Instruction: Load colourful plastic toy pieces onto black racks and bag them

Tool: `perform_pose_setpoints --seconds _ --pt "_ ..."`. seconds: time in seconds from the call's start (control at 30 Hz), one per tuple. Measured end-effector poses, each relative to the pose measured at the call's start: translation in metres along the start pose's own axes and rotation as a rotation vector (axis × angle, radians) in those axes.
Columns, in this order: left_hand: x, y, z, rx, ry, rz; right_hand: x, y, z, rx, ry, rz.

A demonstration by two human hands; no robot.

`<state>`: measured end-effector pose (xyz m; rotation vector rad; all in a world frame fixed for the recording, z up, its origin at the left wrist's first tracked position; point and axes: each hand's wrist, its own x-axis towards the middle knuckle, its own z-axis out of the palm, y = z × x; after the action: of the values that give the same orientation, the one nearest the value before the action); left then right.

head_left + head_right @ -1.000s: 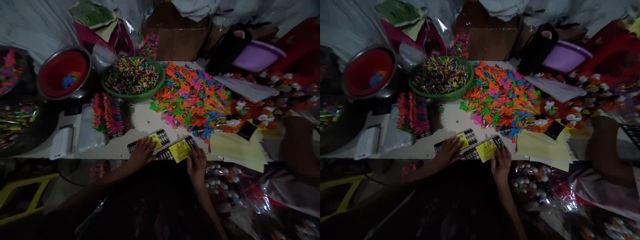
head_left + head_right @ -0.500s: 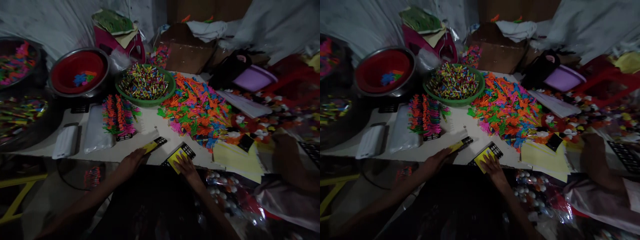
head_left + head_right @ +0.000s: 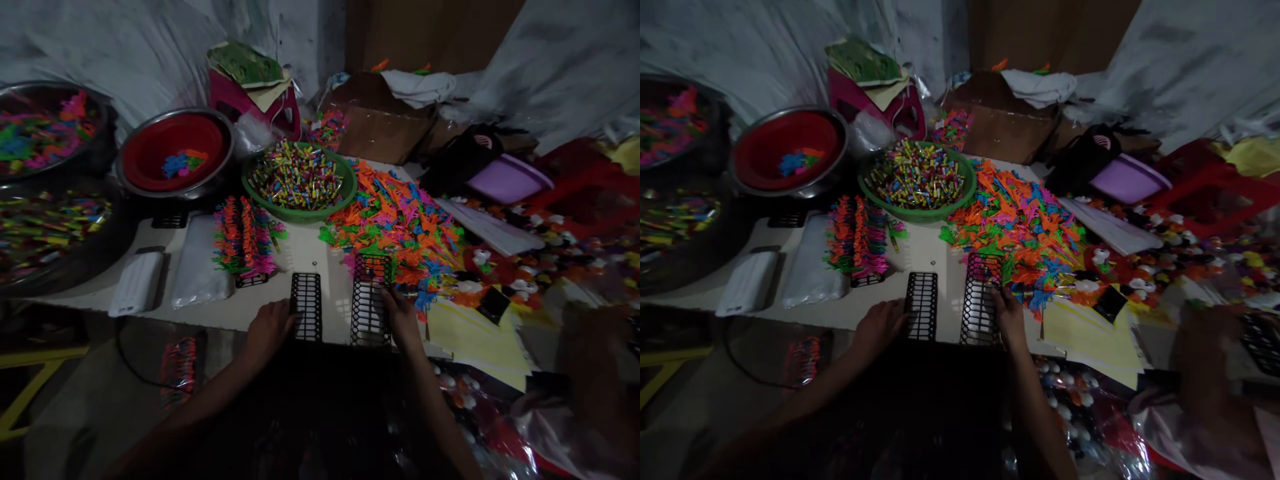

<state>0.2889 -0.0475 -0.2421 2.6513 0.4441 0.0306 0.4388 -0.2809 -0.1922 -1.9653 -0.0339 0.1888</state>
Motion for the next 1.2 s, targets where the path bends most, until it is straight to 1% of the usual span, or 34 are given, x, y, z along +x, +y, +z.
perform_pose_setpoints --seconds 0.03,0.1,0.13,0.2,0.27,0.3,0.37,0.4,0.47,0.53,0.57,0.6,0.7,0.77,0.8,0.87,0.97,1.03,1.07,1.13,1.2 --pt "0.003 0.001 0.002 0.044 0.052 0.115 0.007 0.0 0.004 -0.008 -0.047 0.009" --pt "0.009 0.005 0.014 0.103 0.095 0.325 0.022 -0.005 0.023 -0.006 -0.176 -0.009" --pt "0.011 0.008 0.024 0.128 0.093 0.396 0.03 -0.009 0.037 0.005 -0.231 -0.029" --pt "0.011 0.016 0.044 0.163 0.088 0.456 0.049 -0.02 0.072 0.035 -0.289 -0.073" --pt "0.007 0.023 0.06 0.171 0.093 0.475 0.067 -0.031 0.106 0.042 -0.241 -0.081" --pt "0.004 0.025 0.065 0.167 0.093 0.482 0.075 -0.036 0.12 0.035 -0.212 -0.088" --pt "0.001 0.029 0.067 0.146 0.092 0.484 0.086 -0.04 0.137 0.0 -0.137 -0.112" --pt "0.0 0.03 0.064 0.125 0.087 0.482 0.09 -0.04 0.139 -0.072 -0.09 -0.151" --pt "0.002 0.031 0.055 0.051 0.071 0.478 0.094 -0.035 0.135 -0.369 0.032 -0.254" --pt "0.01 0.034 0.045 -0.056 0.063 0.441 0.097 -0.026 0.122 -0.693 0.147 -0.329" --pt "0.016 0.036 0.04 -0.112 0.068 0.4 0.098 -0.021 0.114 -0.803 0.187 -0.336" --pt "0.023 0.037 0.035 -0.167 0.078 0.34 0.098 -0.016 0.107 -0.867 0.209 -0.329" --pt "0.047 0.037 0.026 -0.345 0.139 0.094 0.1 -0.004 0.088 -0.991 0.196 -0.338" --pt "0.06 0.033 0.023 -0.439 0.207 -0.061 0.102 0.0 0.081 -1.05 0.166 -0.354" --pt "0.064 0.031 0.022 -0.451 0.242 -0.113 0.103 0.001 0.079 -1.055 0.155 -0.356" --pt "0.068 0.028 0.02 -0.378 0.277 -0.165 0.105 0.001 0.08 -1.054 0.153 -0.344" --pt "0.065 0.029 0.021 -0.145 0.222 -0.222 0.109 -0.004 0.084 -1.035 0.152 -0.331" --pt "0.061 0.031 0.025 -0.016 0.17 -0.221 0.111 -0.009 0.084 -1.003 0.151 -0.335" --pt "0.059 0.032 0.028 0.027 0.14 -0.174 0.112 -0.012 0.083 -0.993 0.148 -0.342" --pt "0.056 0.034 0.034 0.085 0.077 -0.007 0.11 -0.02 0.075 -0.894 0.175 -0.357" --pt "0.06 0.038 0.035 0.119 0.048 0.141 0.105 -0.027 0.061 -0.746 0.241 -0.349"
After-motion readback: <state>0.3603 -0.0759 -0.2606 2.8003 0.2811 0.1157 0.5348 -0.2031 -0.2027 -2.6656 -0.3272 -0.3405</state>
